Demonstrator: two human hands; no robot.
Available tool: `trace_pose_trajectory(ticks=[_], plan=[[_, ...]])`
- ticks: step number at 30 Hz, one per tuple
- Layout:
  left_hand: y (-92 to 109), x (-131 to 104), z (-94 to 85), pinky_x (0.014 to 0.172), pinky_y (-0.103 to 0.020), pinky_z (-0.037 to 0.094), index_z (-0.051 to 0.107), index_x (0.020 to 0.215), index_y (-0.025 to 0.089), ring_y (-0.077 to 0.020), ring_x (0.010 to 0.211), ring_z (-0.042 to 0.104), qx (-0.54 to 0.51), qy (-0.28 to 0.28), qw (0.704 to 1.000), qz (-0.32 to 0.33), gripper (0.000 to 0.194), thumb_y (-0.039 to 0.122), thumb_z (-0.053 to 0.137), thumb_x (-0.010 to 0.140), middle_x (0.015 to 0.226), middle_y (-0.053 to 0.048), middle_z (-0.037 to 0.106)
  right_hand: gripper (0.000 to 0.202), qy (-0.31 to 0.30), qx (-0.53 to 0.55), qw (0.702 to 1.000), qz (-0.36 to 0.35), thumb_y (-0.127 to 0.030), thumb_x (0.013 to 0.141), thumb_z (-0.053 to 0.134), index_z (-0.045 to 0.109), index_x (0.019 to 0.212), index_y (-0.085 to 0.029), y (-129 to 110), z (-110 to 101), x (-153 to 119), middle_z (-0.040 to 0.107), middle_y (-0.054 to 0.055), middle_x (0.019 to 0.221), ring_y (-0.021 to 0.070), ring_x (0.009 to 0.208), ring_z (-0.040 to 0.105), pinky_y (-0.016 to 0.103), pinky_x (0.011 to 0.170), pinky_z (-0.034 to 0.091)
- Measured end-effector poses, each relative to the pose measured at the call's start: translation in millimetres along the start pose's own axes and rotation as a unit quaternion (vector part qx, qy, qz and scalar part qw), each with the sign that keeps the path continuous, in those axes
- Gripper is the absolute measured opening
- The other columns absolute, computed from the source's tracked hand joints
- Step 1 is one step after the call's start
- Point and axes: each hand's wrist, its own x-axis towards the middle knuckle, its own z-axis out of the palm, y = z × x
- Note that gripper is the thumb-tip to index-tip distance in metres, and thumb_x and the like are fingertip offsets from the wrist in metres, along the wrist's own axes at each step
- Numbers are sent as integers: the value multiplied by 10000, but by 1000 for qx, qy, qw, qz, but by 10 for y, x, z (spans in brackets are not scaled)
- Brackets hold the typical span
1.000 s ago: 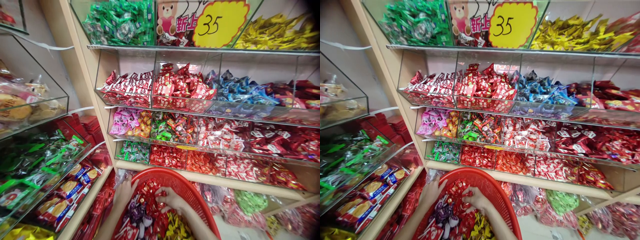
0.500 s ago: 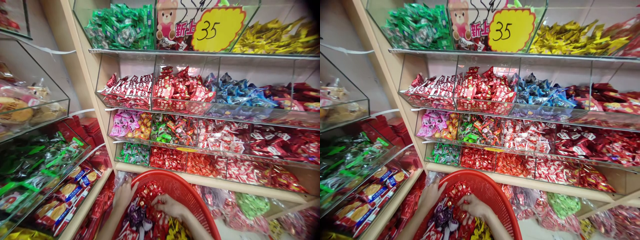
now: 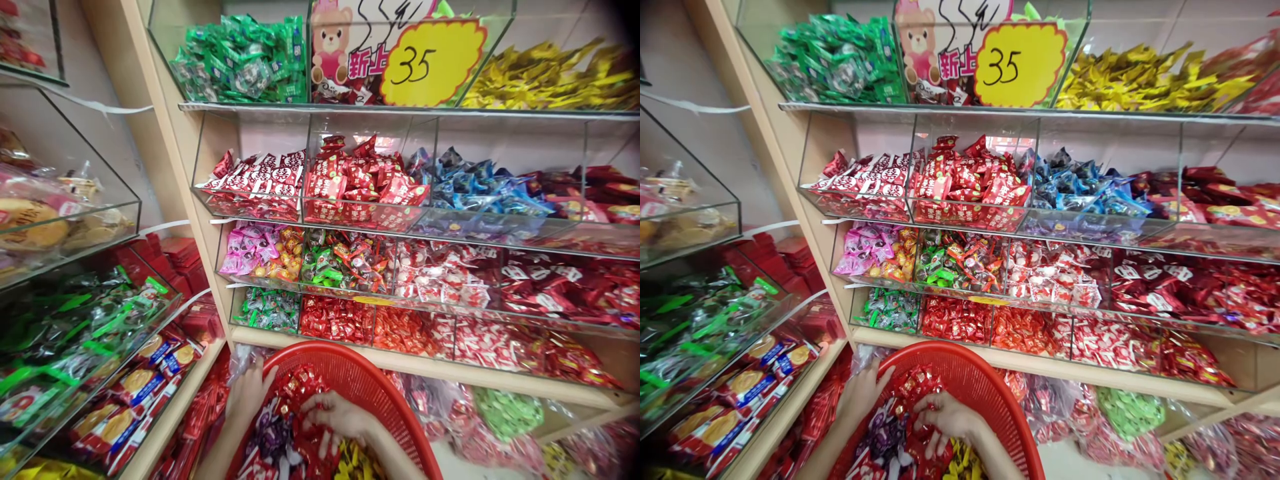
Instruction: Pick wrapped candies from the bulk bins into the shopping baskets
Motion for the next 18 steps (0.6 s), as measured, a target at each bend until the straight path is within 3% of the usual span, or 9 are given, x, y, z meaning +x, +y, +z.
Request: trace_pose_trajectory(ticks=[6,12,18], plan=[[-24,20,53,644,-315,433,405,1228,132,-241,771,636,9,27,1000,13,644,548,107,838,835,-123,678,360,59,19,998,-32,-291,646,586,524,981,-178,9,-34,28,619,9,796,112,539,595,245,504,472],[-30,23,56,647,-307,432,401,1227,121,-237,772,635,7,24,1000,12,643,553,129,836,839,-132,674,470,50,63,996,-32,-194,563,599,537,1028,-184,22,-29,16,551,24,954,166,750,621,315,654,515],[-11,12,23,651,-314,433,392,1237,105,-251,790,631,12,12,1000,4,648,545,133,839,846,-139,670,475,37,8,999,-28,-163,552,598,598,1026,-198,12,-7,-2,530,46,1048,152,787,586,302,657,528]])
